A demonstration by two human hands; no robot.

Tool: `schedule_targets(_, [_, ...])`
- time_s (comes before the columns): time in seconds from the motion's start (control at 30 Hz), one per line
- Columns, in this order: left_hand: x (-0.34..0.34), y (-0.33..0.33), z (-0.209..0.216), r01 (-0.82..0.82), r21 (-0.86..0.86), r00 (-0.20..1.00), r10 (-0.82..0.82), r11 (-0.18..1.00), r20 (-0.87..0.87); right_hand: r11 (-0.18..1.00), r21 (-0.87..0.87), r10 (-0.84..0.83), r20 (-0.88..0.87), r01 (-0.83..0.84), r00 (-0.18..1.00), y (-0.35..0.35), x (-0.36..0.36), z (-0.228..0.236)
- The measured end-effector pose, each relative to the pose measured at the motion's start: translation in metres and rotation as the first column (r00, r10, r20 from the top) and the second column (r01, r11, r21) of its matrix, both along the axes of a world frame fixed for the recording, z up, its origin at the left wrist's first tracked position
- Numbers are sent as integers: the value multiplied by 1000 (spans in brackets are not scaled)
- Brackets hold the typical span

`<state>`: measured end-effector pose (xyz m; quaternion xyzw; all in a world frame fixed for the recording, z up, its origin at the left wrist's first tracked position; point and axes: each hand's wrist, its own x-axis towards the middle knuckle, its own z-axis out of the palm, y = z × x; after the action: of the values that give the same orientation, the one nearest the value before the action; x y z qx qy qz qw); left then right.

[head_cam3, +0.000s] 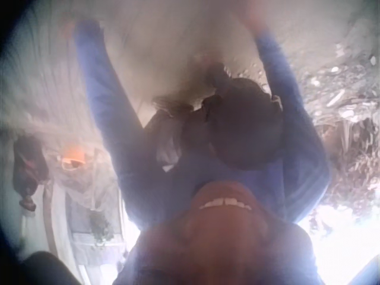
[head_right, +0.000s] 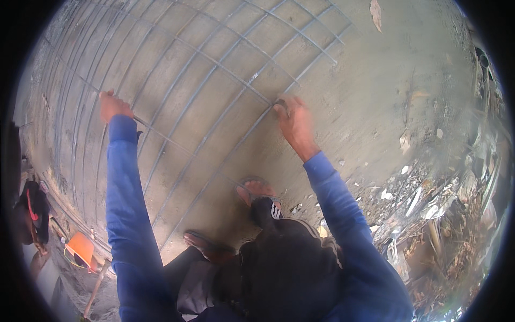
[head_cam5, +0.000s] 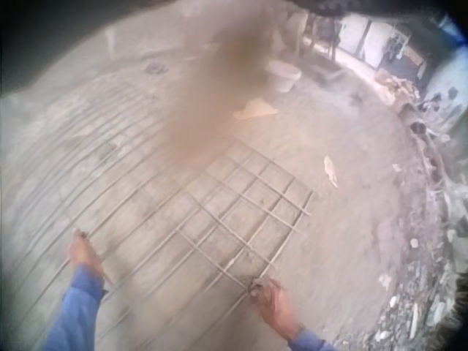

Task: The person lays metal rebar rods onto a concrete floor in a grid pattern. They position the rods parallel to each other and then add perpendicular rods to form a mesh structure.

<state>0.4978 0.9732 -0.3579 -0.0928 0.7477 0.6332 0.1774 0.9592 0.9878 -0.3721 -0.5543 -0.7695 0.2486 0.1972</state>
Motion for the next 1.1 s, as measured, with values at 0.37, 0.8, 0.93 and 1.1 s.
schedule_targets(0.37, [26, 7, -18, -56, -141, 998, 52, 988, -33, 643, -675, 352, -161, -363, 922, -145, -43, 38])
schedule_targets(0.8, [6, 21, -5, 500, -48, 858, -487, 865, 161, 769, -568, 171, -261, -294, 950, -123, -54, 5])
schedule_targets(0.93, [-8, 31, -9, 572, 12, 793, -556, 820, 248, 806, -533, 161, -219, -256, 962, -109, -53, 1])
schedule_targets(1.1, [-32, 32, -30, 531, 104, 801, -538, 841, 262, 839, -491, 156, -198, -235, 968, -99, -63, -9])
